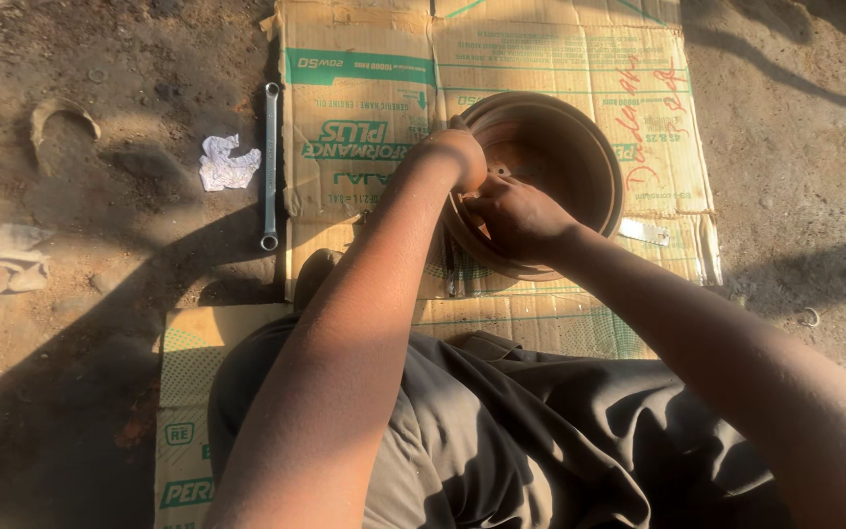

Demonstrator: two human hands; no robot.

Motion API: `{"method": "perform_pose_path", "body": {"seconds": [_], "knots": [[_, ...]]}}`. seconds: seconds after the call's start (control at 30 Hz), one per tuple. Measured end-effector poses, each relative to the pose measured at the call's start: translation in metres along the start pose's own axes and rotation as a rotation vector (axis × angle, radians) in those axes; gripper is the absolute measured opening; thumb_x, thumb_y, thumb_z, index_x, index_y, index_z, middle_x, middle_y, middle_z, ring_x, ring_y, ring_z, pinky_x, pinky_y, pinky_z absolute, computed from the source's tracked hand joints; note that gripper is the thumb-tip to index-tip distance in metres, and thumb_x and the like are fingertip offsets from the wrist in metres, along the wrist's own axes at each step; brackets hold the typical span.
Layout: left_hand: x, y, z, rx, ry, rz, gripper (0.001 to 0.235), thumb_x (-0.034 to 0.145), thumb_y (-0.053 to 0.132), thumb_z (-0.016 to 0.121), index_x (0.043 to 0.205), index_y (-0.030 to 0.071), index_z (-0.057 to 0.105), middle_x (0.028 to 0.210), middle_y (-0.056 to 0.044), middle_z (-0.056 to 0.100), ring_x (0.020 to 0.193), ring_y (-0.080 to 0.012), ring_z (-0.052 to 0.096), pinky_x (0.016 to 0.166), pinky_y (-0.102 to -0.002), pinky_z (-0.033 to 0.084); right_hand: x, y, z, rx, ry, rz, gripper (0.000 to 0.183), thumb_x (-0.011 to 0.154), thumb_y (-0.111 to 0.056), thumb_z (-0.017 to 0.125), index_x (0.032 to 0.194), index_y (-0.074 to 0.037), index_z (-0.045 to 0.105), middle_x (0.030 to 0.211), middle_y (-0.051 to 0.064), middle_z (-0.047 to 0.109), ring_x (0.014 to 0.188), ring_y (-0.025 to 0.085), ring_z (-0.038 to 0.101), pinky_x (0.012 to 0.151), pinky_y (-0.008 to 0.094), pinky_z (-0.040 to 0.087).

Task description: The person sits on the ground and cleans a circular metal part by hand using a small abrasive block. They scrub the inner and outer surfaces, rotate the part to access different areas, and occasionally inspect the cleaned surface.

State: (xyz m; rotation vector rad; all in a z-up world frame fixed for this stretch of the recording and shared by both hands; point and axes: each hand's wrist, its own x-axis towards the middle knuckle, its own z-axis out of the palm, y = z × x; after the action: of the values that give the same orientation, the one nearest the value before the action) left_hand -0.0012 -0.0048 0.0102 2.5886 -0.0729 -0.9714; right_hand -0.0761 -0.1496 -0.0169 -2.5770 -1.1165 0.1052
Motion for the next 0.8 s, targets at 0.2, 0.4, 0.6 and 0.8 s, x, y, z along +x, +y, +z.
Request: {"method": "perform_pose_path", "body": {"seconds": [0.2,0.4,0.6,0.8], "knots": [[0.012,-0.004,0.004,0.000,0.003,0.007,0.097,0.095,0.012,0.058,0.160,-0.003,-0.012,0.161,-0.024,0.036,0.147,-0.0370,0.042,0.118,-0.040,0.041,0.011,-0.004,-0.005,-0.023,-0.034,0.090,0.017,0.101,-0.016,0.057,0.100,-0.010,0.073,0.106,0.014,0.071,0.097,0.031,0.072,0.081,0.042,0.058],[0.029,-0.004,0.010,-0.031,-0.011,-0.017,0.089,0.098,0.008,0.051,0.161,0.001,-0.011,0.161,-0.027,0.034,0.146,-0.0387,0.042,0.117,-0.042,0.042,0.044,-0.009,-0.004,0.325,0.040,0.684,0.025,0.099,-0.021,0.062,0.112,0.000,0.062,0.102,0.018,0.066,0.089,0.033,0.071,0.076,0.042,0.059],[0.048,-0.004,0.010,0.031,-0.038,0.054,0.085,0.096,0.013,0.060,0.159,-0.005,0.005,0.158,-0.027,0.040,0.142,-0.0394,0.047,0.115,-0.043,0.043,0.017,0.023,0.009,-0.116,-0.281,0.165,0.021,0.102,-0.016,0.057,0.100,-0.002,0.072,0.097,0.015,0.072,0.087,0.031,0.071,0.076,0.042,0.057],[0.009,-0.006,0.007,-0.064,0.069,0.010,0.088,0.095,0.009,0.056,0.162,0.002,0.000,0.159,-0.023,0.040,0.142,-0.0406,0.047,0.114,-0.046,0.044,0.018,0.016,0.008,0.234,0.068,0.261,0.020,0.097,-0.017,0.060,0.110,-0.005,0.067,0.107,0.014,0.070,0.092,0.032,0.070,0.079,0.041,0.056]]}}
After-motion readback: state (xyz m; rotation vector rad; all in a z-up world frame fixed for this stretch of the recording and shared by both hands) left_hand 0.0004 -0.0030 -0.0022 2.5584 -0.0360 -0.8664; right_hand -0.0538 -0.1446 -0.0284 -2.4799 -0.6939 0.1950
